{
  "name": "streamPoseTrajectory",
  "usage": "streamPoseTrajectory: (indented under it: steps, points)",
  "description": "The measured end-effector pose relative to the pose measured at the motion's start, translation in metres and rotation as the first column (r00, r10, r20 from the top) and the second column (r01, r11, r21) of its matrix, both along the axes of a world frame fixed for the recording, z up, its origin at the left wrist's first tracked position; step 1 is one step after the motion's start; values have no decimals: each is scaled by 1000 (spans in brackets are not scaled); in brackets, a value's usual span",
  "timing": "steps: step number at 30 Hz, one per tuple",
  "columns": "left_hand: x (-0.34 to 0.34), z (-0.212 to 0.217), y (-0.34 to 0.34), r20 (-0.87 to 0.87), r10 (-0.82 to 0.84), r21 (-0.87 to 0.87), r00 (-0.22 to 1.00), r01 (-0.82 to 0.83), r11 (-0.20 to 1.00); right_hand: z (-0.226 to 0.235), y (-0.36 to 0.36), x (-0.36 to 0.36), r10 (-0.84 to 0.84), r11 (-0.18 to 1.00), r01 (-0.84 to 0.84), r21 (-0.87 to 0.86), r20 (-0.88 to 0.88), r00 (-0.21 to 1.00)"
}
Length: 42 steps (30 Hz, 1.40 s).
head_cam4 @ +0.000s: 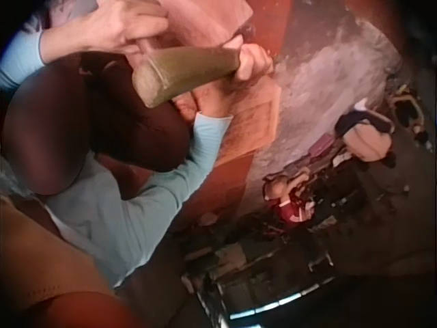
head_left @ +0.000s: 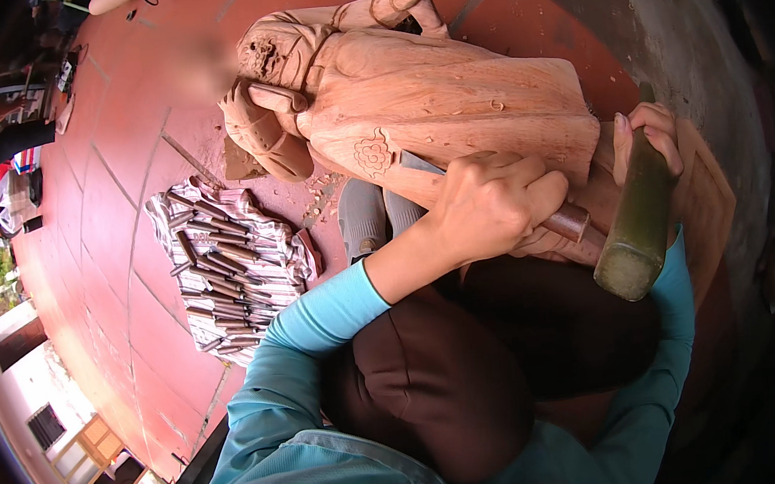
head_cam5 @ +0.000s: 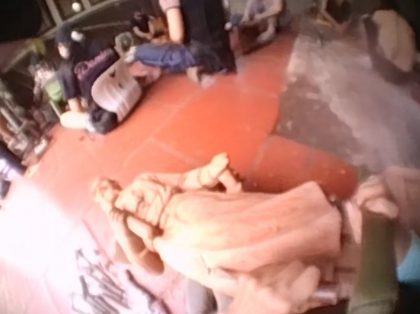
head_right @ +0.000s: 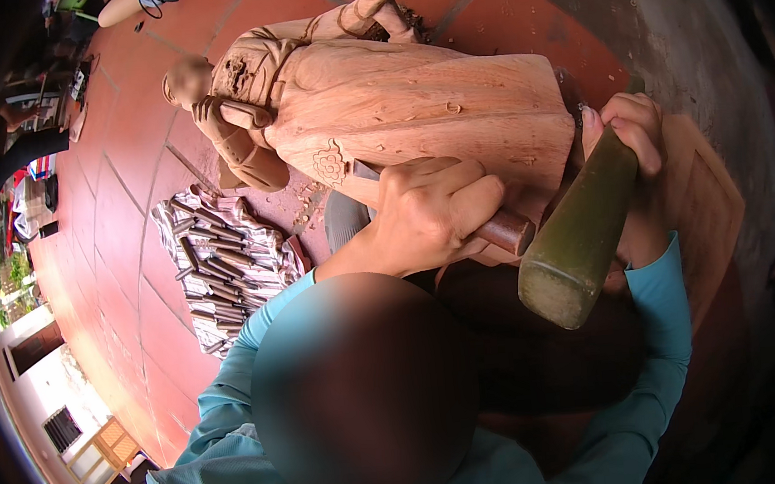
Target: The person carves a wooden statue of a seated figure using a chisel and a mallet. They repeatedly strike the chisel to shape the wood and refine details on the statue's torso and base.
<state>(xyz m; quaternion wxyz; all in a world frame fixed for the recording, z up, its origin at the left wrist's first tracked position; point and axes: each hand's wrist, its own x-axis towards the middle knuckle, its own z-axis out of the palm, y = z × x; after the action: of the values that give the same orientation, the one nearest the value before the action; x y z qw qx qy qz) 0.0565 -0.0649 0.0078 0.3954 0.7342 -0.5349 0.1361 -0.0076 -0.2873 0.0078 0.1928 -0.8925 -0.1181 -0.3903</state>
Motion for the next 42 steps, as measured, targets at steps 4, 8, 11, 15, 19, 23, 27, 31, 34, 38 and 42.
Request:
streamPoseTrajectory:
  steps: [4,8,11,15,19,23,27,31,34,38,42]
  points:
    - [4,2,-2,-55,76,-41,996,-78,996,-2,-1,-4,1,998,-4,-65,-37,999]
    - [15,5,-7,-187,126,-66,974,-141,988,-16,-7,2,45,999,-43,-20,94,995]
    - [20,3,-11,-212,231,-55,950,-248,967,-21,-15,2,73,995,-79,55,106,992]
    - [24,-3,-16,-222,319,-42,921,-336,941,-5,-10,-13,-215,976,207,-68,-145,966]
    - [31,-3,-22,-199,392,-80,898,-414,907,4,-1,-9,-182,982,178,-62,-63,981]
    - [45,-12,-31,-209,529,3,823,-540,842,-4,-4,-8,-208,975,199,-104,-90,974]
    - [55,-3,-40,-211,600,-40,771,-620,783,-6,-6,-6,-180,983,181,43,-26,983]
    - [39,10,-46,-82,647,47,758,-645,762,-6,3,-3,-212,951,213,225,-31,977]
    - [34,4,-46,-53,587,34,808,-586,809,8,7,-4,-355,912,387,133,-215,910]
    - [37,4,-42,-152,551,20,820,-555,831,8,2,-3,-316,945,319,76,-51,948]
    - [44,8,-38,-249,557,8,793,-573,820,2,-2,-6,-313,922,343,179,-172,934]
